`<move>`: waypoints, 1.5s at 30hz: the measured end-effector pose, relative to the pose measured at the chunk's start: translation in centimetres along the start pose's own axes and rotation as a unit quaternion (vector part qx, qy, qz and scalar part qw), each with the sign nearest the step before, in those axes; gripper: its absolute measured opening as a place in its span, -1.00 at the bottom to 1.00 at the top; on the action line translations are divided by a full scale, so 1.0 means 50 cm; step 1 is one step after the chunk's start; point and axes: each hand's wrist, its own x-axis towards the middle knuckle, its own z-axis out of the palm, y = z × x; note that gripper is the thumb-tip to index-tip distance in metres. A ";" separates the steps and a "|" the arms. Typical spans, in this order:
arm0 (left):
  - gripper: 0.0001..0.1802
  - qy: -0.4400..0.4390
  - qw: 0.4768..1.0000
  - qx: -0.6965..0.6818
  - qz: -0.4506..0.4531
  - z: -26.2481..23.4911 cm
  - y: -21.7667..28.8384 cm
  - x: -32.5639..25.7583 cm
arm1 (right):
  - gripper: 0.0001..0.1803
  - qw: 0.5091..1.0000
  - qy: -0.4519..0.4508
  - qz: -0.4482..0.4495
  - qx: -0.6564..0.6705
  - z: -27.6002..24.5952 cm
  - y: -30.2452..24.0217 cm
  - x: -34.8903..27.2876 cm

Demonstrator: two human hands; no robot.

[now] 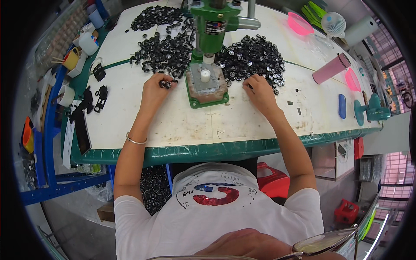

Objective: Assembling small black plastic components using a manual press machine at a factory workbench.

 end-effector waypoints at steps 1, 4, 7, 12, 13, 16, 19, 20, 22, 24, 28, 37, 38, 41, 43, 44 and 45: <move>-0.81 -0.008 0.999 -0.025 -0.026 -0.004 0.013 0.000 | -0.85 0.998 -0.024 0.032 0.057 -0.007 -0.001 0.002; -0.86 0.001 0.991 -0.124 -0.047 -0.012 0.027 0.000 | -0.84 0.985 -0.049 0.077 0.148 -0.027 -0.001 -0.001; -0.89 -0.014 0.956 -0.282 -0.072 -0.033 0.054 0.002 | -0.86 0.995 -0.029 0.061 0.068 -0.031 0.017 -0.016; -0.90 -0.066 0.845 -0.493 -0.197 -0.021 0.068 0.017 | -0.88 0.999 -0.027 0.019 -0.014 -0.031 -0.001 0.011; -0.87 -0.077 0.833 -0.511 -0.196 -0.014 0.062 0.020 | -0.88 0.997 -0.012 0.044 0.070 -0.027 -0.012 0.020; -0.79 -0.106 0.822 -0.534 -0.167 0.007 0.063 0.022 | -0.83 0.962 0.003 0.099 0.253 -0.006 -0.059 0.060; -0.65 -0.133 0.832 -0.517 -0.150 0.018 0.060 0.016 | -0.81 0.875 -0.037 0.131 0.464 0.012 -0.116 0.109; -0.61 -0.138 0.835 -0.511 -0.148 0.021 0.062 0.014 | -0.80 0.865 -0.070 0.148 0.474 0.022 -0.128 0.122; -0.56 -0.148 0.826 -0.525 -0.142 0.024 0.060 0.012 | -0.79 0.854 -0.103 0.162 0.483 0.037 -0.139 0.136; -0.55 -0.158 0.830 -0.517 -0.136 0.023 0.063 0.008 | -0.79 0.910 -0.061 0.099 0.398 0.056 -0.143 0.137; -0.60 -0.119 0.855 -0.472 -0.179 0.016 0.085 0.011 | -0.79 0.913 -0.075 0.120 0.383 0.050 -0.146 0.145; -0.76 -0.127 0.885 -0.432 -0.122 0.040 0.136 0.026 | -0.62 0.742 -0.025 0.259 0.618 -0.013 -0.102 0.172; -0.80 -0.106 0.901 -0.406 -0.109 0.052 0.136 0.027 | -0.62 0.744 -0.007 0.255 0.618 -0.027 -0.091 0.184; -0.83 -0.089 0.910 -0.393 -0.098 0.064 0.153 0.036 | -0.67 0.749 0.060 0.232 0.618 -0.080 -0.046 0.223; -0.81 -0.087 0.914 -0.377 -0.123 0.059 0.167 0.040 | -0.68 0.747 0.100 0.196 0.627 -0.123 -0.054 0.264; -0.81 -0.087 0.914 -0.377 -0.123 0.065 0.165 0.042 | -0.67 0.751 0.122 0.188 0.621 -0.148 -0.070 0.291; -0.83 -0.072 0.910 -0.394 -0.106 0.076 0.164 0.044 | -0.67 0.752 0.124 0.187 0.620 -0.168 -0.070 0.320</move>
